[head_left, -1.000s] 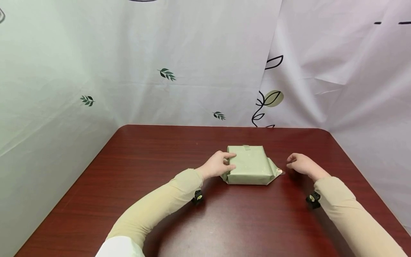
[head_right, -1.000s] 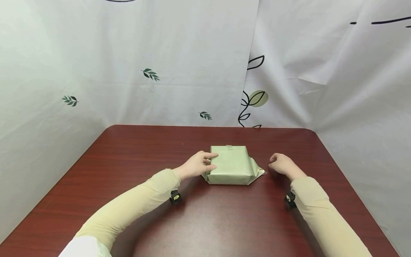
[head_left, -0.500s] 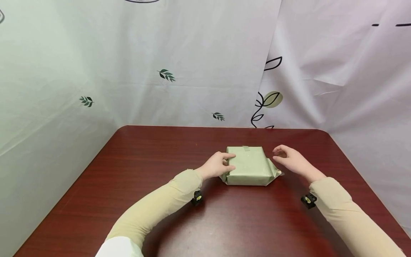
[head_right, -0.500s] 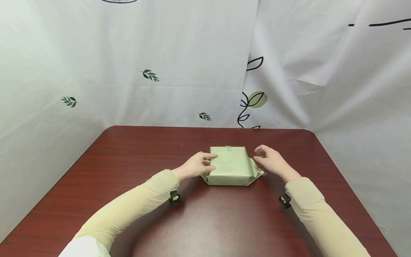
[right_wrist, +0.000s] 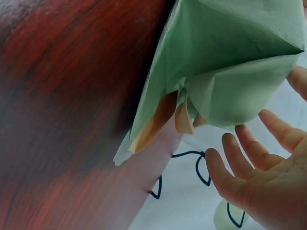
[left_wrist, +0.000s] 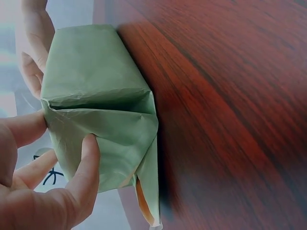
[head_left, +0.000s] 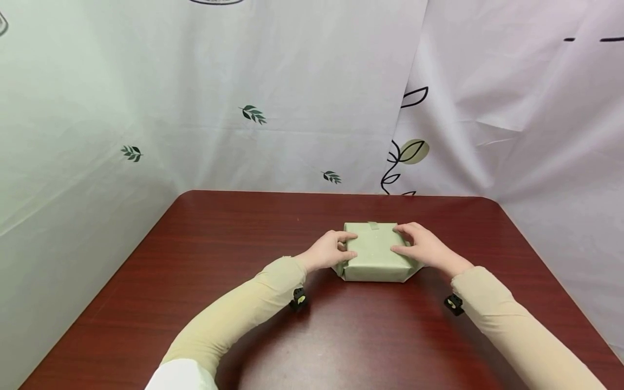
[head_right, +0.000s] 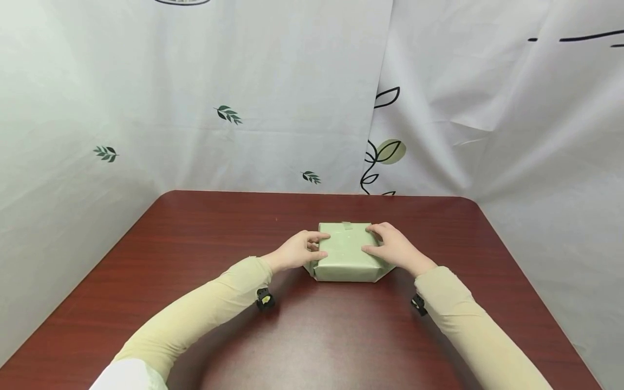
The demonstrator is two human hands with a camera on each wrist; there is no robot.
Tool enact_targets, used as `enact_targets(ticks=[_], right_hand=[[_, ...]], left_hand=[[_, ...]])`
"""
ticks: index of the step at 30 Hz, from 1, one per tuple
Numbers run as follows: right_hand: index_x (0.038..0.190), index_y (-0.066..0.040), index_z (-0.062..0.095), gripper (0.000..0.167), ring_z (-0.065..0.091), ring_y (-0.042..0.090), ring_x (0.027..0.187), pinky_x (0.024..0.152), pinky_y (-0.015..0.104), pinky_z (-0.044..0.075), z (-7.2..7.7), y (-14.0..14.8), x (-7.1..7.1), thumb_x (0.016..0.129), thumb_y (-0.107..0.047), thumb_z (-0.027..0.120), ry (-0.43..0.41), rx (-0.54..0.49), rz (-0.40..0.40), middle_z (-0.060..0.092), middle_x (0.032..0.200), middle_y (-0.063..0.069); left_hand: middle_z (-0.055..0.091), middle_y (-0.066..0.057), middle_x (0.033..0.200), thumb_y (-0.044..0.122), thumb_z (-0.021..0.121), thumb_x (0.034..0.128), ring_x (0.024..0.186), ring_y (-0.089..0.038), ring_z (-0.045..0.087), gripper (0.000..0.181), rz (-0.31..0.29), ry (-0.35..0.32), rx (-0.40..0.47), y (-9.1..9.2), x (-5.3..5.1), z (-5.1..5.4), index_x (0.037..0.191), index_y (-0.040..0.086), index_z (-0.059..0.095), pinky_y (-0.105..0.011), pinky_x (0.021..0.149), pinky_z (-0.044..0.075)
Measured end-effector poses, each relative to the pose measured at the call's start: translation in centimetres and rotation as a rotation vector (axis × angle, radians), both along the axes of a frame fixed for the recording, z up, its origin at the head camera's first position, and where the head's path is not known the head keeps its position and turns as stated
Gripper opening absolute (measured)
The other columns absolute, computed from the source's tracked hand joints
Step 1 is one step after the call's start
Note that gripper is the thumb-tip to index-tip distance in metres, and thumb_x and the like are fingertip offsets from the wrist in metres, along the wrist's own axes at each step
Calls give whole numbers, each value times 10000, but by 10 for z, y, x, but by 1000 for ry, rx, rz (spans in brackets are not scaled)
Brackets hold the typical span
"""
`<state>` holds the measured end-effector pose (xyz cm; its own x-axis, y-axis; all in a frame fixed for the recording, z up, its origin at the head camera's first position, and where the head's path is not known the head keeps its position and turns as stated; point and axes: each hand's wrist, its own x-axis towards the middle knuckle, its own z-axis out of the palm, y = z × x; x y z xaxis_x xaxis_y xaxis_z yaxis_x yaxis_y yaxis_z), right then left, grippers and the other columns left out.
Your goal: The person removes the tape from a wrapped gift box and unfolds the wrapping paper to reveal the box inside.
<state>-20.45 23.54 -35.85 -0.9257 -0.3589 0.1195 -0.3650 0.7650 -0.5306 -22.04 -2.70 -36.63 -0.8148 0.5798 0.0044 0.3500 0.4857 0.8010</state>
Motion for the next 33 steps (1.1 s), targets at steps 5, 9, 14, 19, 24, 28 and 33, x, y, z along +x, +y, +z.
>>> enact_targets(ticks=[5,9,14,19,24,28,33], right_hand=[[1263,52,537,521,516,341,1075,888,472,426,2,-2,0,855,-233,695,-3,15,8,525,1210,240],[1269,64,531,532,509,357,1095,907,489,421,3,-3,0,861,-237,690,-8,26,12,514,1224,255],[1279,67,524,547,507,360,1104,919,497,418,4,-3,-1,863,-248,688,-15,40,9,513,1225,256],[1270,71,531,558,504,381,1119,932,517,411,4,-3,-3,849,-253,701,-10,44,5,521,1221,264],[1244,59,560,548,516,377,1118,938,513,414,4,-3,-6,826,-256,723,6,57,-1,549,1203,251],[1211,47,590,520,540,347,1079,918,488,425,4,-2,-7,810,-252,734,27,67,-1,577,1165,226],[1195,36,602,507,541,349,1087,919,492,425,4,1,-7,806,-259,739,34,66,3,586,1159,217]], left_hand=[[577,-196,1259,91,660,880,1009,-275,652,495,-11,22,-39,-2,-1,2,1338,-10,500,-241,777,518],[566,-182,1283,107,665,881,1034,-269,639,503,-11,53,-71,-3,-4,4,1339,-12,495,-283,837,515],[528,-204,1187,155,683,871,1048,-283,609,500,33,136,-145,-4,-6,8,1317,1,518,-303,863,502],[497,-181,1117,172,687,869,1067,-279,587,482,55,201,-195,-2,-8,12,1295,4,537,-309,879,484],[532,-159,1148,202,670,884,1052,-228,535,447,33,276,-265,1,-12,12,1273,8,564,-303,891,458],[542,-150,1176,221,656,897,1063,-214,515,435,3,303,-299,3,-14,12,1267,9,574,-304,907,452],[527,-152,1214,237,644,906,1095,-214,522,447,-18,307,-322,3,-13,14,1280,4,567,-301,911,459]])
